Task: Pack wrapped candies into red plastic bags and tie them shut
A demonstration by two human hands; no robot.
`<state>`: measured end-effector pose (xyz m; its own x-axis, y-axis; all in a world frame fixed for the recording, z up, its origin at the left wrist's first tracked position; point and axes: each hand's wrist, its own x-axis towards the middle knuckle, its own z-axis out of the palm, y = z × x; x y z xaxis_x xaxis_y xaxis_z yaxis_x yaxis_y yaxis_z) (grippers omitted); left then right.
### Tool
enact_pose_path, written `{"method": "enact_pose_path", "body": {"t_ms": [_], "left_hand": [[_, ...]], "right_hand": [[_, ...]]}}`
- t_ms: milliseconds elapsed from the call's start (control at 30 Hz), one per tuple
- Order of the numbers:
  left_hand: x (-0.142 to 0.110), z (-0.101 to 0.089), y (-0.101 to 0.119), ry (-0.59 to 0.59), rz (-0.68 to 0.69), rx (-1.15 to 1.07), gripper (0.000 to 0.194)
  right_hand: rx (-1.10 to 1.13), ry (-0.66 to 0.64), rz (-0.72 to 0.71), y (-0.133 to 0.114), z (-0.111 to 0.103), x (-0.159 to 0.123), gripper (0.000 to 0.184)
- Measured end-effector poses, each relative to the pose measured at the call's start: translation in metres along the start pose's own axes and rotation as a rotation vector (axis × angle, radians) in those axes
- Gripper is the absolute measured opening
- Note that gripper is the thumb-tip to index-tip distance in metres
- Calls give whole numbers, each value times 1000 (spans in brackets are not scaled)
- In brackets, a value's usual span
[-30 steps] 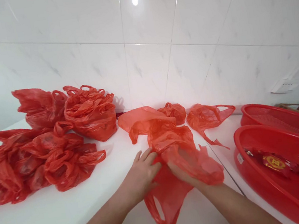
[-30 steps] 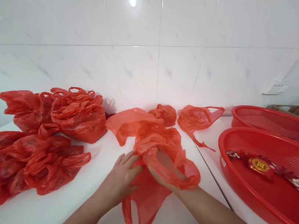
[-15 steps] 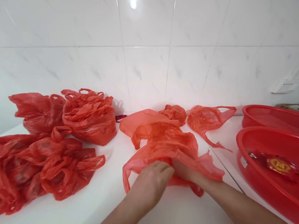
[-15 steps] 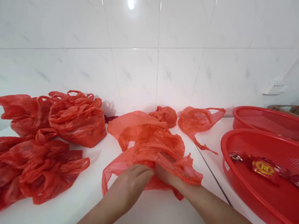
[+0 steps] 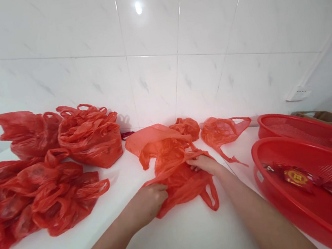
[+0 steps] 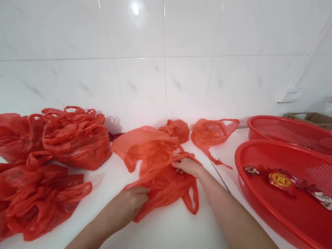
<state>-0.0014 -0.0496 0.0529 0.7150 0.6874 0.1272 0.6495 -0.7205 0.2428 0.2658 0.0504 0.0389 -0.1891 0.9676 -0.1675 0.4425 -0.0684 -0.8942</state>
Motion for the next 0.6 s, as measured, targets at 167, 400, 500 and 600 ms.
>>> {"method": "enact_pose_path", "body": {"t_ms": [167, 400, 500, 600], "left_hand": [[-19, 4, -7, 622, -434, -79, 42], [-10, 7, -2, 548, -709, -1274, 34], [-4, 11, -5, 615, -699, -1519, 26], [-2, 17, -10, 653, -718, -1657, 25]], "right_hand": [[-14, 39, -73, 13, 4, 6, 30], [-332, 197, -303, -15, 38, -55, 66], [-622, 251, -472, -25, 36, -111, 56], [-714, 626, -523, -18, 3, -169, 37]]}}
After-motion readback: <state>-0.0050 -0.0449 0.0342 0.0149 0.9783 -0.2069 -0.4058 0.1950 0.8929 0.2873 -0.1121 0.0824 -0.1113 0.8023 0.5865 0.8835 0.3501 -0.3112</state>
